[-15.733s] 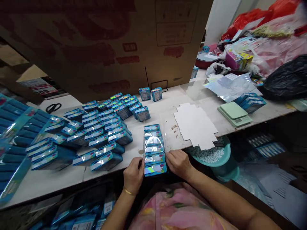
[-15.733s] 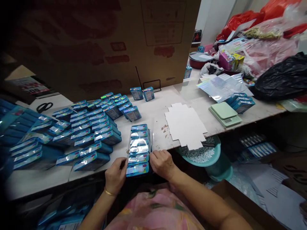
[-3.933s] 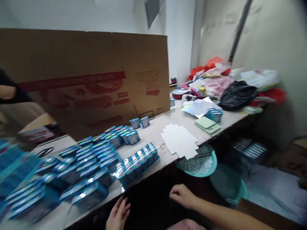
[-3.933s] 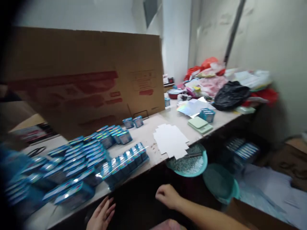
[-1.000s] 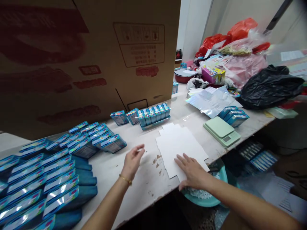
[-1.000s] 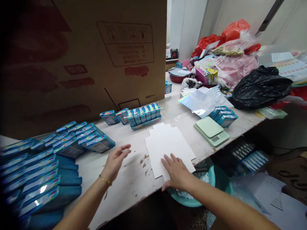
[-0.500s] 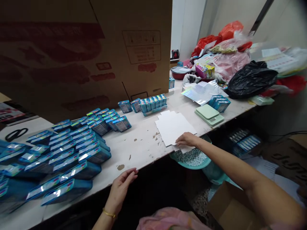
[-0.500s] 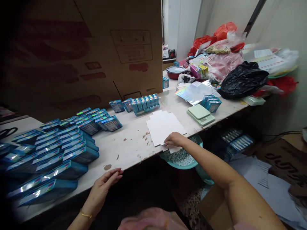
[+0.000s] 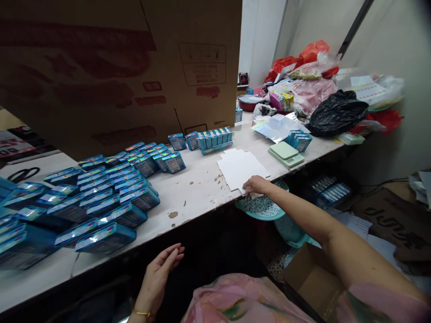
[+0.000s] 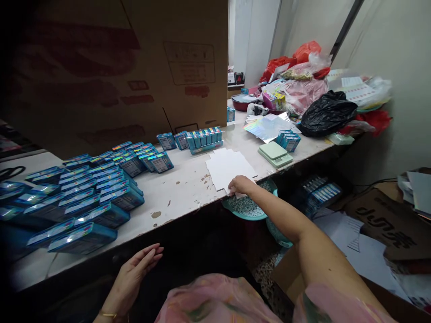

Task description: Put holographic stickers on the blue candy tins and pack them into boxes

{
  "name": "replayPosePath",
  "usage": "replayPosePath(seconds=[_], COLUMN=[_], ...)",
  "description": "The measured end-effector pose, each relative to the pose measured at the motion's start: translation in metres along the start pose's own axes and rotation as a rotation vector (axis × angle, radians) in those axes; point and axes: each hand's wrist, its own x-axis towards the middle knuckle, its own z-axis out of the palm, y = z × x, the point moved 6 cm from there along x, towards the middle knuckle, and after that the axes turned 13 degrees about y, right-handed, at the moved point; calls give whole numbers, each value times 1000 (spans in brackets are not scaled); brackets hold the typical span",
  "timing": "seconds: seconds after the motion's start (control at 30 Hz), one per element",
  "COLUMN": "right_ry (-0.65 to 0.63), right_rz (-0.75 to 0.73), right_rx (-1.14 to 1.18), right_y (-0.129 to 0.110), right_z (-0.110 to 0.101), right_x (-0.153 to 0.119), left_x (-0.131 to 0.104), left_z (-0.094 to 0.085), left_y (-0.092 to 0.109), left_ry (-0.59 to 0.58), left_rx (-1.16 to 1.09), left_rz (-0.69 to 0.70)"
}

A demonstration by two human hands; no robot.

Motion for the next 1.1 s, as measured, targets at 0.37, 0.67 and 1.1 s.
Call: replayPosePath(seconds=[0.37, 0.67, 1.1], right_ry=[203, 364, 328], right_rz=[-100, -555, -514], right_rx=[-135, -20, 316], right_y=[-23, -233, -121], right_z=[-23, 25, 47], right_x=[-7, -29, -30], left_x=[0, -8, 65], left_z=[-4, 15, 29], left_y=[12, 61, 43], left_ry=[20, 278, 34], left_rx=[113, 768, 641], left_rz=[201, 1332, 1348])
